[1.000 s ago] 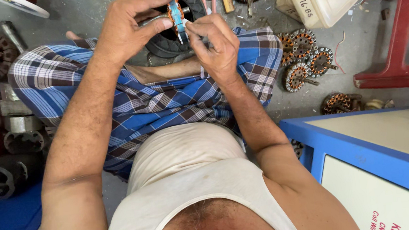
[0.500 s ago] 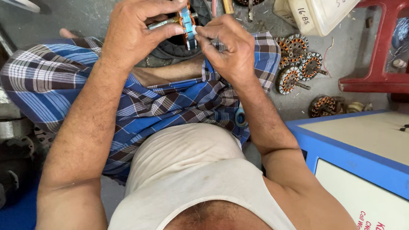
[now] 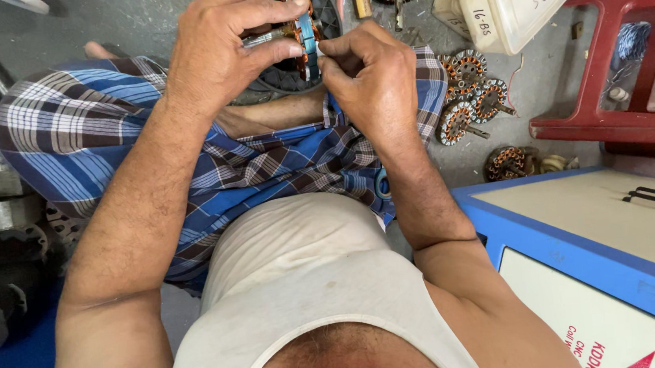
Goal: The person wires and repairs a fan motor by applying small pieces of white insulation tape to internal wires and using a screwdriver to adjust components.
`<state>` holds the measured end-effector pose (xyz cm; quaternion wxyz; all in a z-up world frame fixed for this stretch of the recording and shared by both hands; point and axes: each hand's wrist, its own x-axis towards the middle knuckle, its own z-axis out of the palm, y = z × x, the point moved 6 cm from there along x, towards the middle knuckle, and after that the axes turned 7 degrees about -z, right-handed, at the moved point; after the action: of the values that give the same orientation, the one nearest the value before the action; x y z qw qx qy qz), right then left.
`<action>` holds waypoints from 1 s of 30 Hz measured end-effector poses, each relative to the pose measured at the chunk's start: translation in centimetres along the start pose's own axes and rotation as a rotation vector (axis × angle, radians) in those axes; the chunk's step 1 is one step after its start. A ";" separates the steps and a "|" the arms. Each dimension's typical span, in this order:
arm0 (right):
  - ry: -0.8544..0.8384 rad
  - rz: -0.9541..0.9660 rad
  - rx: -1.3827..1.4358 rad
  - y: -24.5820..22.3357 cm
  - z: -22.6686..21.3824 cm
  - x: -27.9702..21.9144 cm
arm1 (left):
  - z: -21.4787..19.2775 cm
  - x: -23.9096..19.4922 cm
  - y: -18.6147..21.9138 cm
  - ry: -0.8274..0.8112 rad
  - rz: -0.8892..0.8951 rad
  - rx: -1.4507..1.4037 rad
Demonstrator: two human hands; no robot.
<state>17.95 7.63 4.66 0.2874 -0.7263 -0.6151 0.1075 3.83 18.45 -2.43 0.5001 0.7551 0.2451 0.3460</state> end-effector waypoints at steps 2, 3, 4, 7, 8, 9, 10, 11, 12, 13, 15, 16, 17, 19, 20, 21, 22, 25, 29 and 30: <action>0.004 -0.004 -0.026 -0.3 0.0 -0.1 | 0.0 -0.1 0.1 0.006 0.007 0.016; 0.006 -0.008 -0.039 -0.3 0.1 -0.2 | 0.0 0.0 0.1 0.006 0.004 0.022; 0.022 -0.026 -0.061 -0.6 0.1 -0.3 | -0.1 0.0 0.1 0.006 0.002 0.029; 0.039 -0.042 -0.071 -0.7 0.2 -0.6 | -0.3 -0.1 0.0 0.004 -0.002 0.030; 0.025 -0.021 -0.041 -0.3 0.3 -0.6 | -0.3 -0.2 0.0 0.003 -0.003 0.027; 0.012 -0.001 -0.011 0.2 0.3 -0.5 | -0.3 -0.2 -0.1 0.003 0.003 0.029; -0.029 -0.018 0.031 0.7 0.3 -0.2 | -0.3 -0.2 -0.1 0.004 0.008 0.031; -0.069 -0.037 0.072 1.4 0.2 0.3 | -0.2 -0.2 -0.2 0.004 0.015 0.032; -0.110 -0.055 0.113 2.0 0.2 0.8 | -0.1 -0.2 -0.4 0.001 -0.004 0.036; -0.147 -0.077 0.175 2.6 0.2 1.2 | 0.1 -0.2 -0.5 -0.003 -0.023 0.040; -0.221 -0.128 0.299 3.5 0.5 1.9 | 0.3 -0.3 -0.8 -0.009 -0.037 0.029; -0.234 -0.135 0.346 4.0 0.6 2.2 | 0.3 -0.2 -0.8 -0.011 -0.032 0.014; -0.247 -0.138 0.394 4.3 0.7 2.2 | 0.3 -0.4 -0.8 -0.015 -0.030 -0.002; -0.261 -0.139 0.451 4.7 0.7 1.9 | 0.2 -0.6 -0.5 0.005 0.019 -0.013; -0.260 -0.137 0.460 4.9 0.7 1.8 | 0.2 -0.6 -0.3 0.016 0.046 -0.018; -0.263 -0.135 0.472 5.0 0.7 1.6 | 0.0 -0.9 -0.1 0.043 0.057 -0.038; -0.250 -0.058 0.591 5.4 0.8 1.4 | -0.1 -1.4 0.2 0.070 0.068 -0.057; -0.224 0.064 0.799 6.4 1.3 1.1 | 0.2 -2.6 0.8 0.133 0.054 -0.065; -0.231 -0.026 0.749 6.9 1.5 1.3 | 1.2 -2.9 0.8 0.127 0.037 -0.004; -0.234 -0.033 0.752 7.1 1.5 1.4 | 1.4 -2.8 0.6 0.112 0.017 -0.055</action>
<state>23.39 8.81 -0.22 0.4630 -0.5430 -0.5731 0.4028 3.15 15.40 -3.03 0.5032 0.7225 0.2567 0.3985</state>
